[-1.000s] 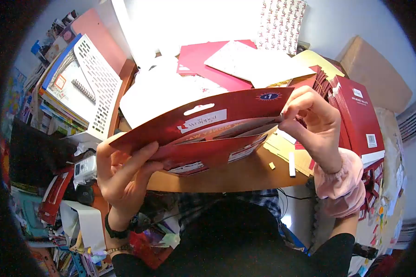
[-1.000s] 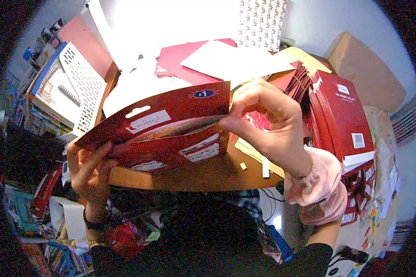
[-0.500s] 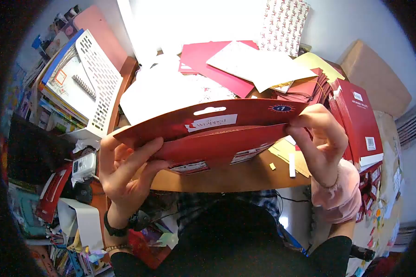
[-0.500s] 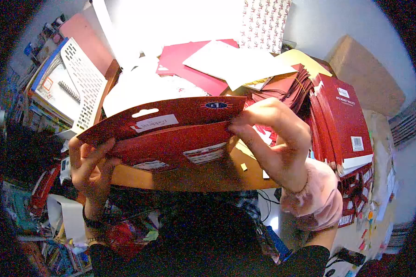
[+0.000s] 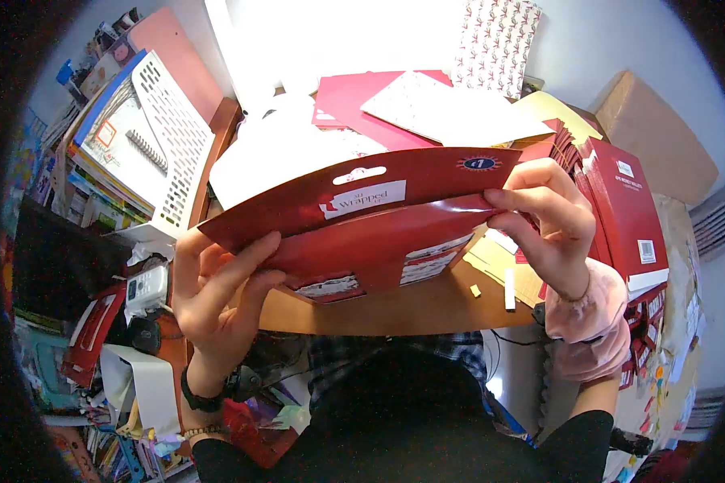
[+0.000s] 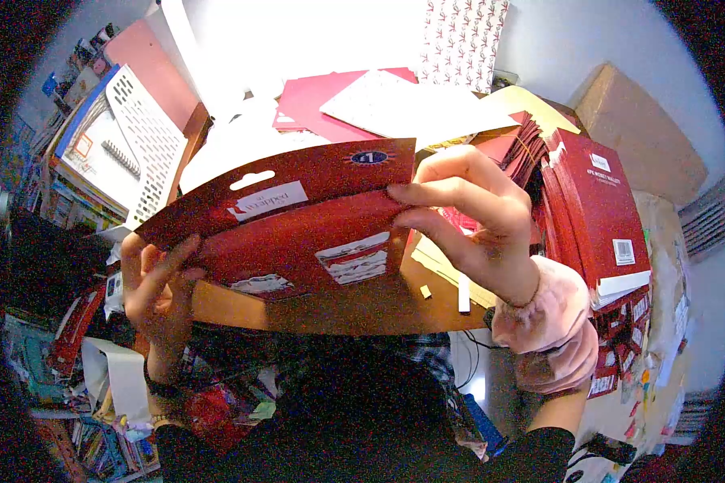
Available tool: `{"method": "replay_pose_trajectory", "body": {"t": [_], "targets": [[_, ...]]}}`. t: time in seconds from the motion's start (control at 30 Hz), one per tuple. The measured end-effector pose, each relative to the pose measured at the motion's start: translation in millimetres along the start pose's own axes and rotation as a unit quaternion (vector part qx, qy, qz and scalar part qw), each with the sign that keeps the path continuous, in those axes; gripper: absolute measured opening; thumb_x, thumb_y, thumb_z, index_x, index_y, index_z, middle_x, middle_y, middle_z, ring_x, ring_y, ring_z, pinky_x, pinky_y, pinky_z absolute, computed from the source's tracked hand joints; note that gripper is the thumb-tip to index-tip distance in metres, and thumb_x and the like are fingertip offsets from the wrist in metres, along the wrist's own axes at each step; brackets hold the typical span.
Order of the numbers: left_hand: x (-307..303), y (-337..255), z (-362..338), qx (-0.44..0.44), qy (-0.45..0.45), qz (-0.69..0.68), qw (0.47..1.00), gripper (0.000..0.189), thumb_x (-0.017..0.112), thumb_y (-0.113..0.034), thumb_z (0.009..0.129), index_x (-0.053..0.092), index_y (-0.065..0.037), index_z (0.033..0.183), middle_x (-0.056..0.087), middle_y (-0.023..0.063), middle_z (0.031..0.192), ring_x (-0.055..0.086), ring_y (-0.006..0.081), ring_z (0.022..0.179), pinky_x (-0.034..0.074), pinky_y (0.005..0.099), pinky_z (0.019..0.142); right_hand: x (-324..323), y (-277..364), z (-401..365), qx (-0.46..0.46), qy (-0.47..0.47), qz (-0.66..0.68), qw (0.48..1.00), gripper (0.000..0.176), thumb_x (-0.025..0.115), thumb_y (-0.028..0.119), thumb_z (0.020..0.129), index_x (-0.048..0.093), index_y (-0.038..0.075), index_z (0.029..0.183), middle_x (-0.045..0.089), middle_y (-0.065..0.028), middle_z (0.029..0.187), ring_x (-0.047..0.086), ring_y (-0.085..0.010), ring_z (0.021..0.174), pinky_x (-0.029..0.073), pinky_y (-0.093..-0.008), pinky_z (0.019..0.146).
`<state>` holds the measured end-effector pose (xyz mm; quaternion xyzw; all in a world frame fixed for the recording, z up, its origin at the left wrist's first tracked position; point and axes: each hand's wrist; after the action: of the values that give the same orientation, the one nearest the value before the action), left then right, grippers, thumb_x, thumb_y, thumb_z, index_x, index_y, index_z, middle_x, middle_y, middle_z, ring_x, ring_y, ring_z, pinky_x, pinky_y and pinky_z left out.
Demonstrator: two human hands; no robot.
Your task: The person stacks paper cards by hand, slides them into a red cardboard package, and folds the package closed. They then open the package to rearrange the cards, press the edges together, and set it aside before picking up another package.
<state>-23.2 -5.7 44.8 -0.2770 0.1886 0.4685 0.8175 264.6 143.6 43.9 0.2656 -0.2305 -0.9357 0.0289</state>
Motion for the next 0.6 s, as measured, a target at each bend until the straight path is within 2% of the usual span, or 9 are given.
{"method": "replay_pose_trajectory", "body": {"t": [0.2,0.43,0.5,0.6], "targets": [[3.0,1.9,0.4,-0.017,-0.001,-0.047,0.999,0.033,0.07,0.008,0.068,0.069,-0.001,0.1,0.051,0.0112,0.106,0.06,0.0244,0.089,0.051,0.0323,0.069,0.4,-1.4,2.8,0.033,0.008,0.036,0.999,0.021,0.073,0.0,0.069,0.068,0.002,0.09,0.061,-0.0092,0.088,0.06,-0.019,0.082,0.048,-0.0285,0.071],[4.8,3.2,0.0,-0.045,-0.013,-0.063,0.997,0.032,0.072,0.009,0.066,0.069,0.0,0.097,0.053,0.0109,0.106,0.061,0.0226,0.088,0.052,0.031,0.071,7.0,-1.4,6.1,0.024,-0.017,0.057,0.998,0.017,0.072,-0.002,0.071,0.067,0.0,0.087,0.062,-0.0099,0.087,0.061,-0.0188,0.08,0.048,-0.0282,0.07],[7.0,8.8,-0.5,-0.018,-0.041,-0.085,0.995,0.031,0.074,0.007,0.064,0.069,0.0,0.094,0.055,0.0106,0.104,0.062,0.021,0.086,0.053,0.0295,0.07,5.4,-1.0,6.6,0.018,-0.012,0.042,0.999,0.017,0.071,-0.003,0.071,0.067,0.0,0.087,0.062,-0.01,0.087,0.061,-0.0189,0.08,0.048,-0.0279,0.07],[5.5,8.9,1.1,-0.018,-0.037,-0.071,0.997,0.031,0.075,0.006,0.064,0.069,0.0,0.093,0.056,0.0101,0.103,0.062,0.0207,0.087,0.053,0.0286,0.068,6.6,2.0,5.3,0.031,-0.013,0.043,0.999,0.017,0.07,-0.003,0.072,0.067,0.0,0.087,0.061,-0.0103,0.089,0.061,-0.0193,0.081,0.048,-0.0275,0.07]]}}
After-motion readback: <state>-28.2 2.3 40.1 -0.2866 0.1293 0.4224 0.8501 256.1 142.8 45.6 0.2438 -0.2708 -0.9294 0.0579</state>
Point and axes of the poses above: each hand's wrist, its own z-axis towards the middle knuckle, its own x-axis out of the palm, y = z × x
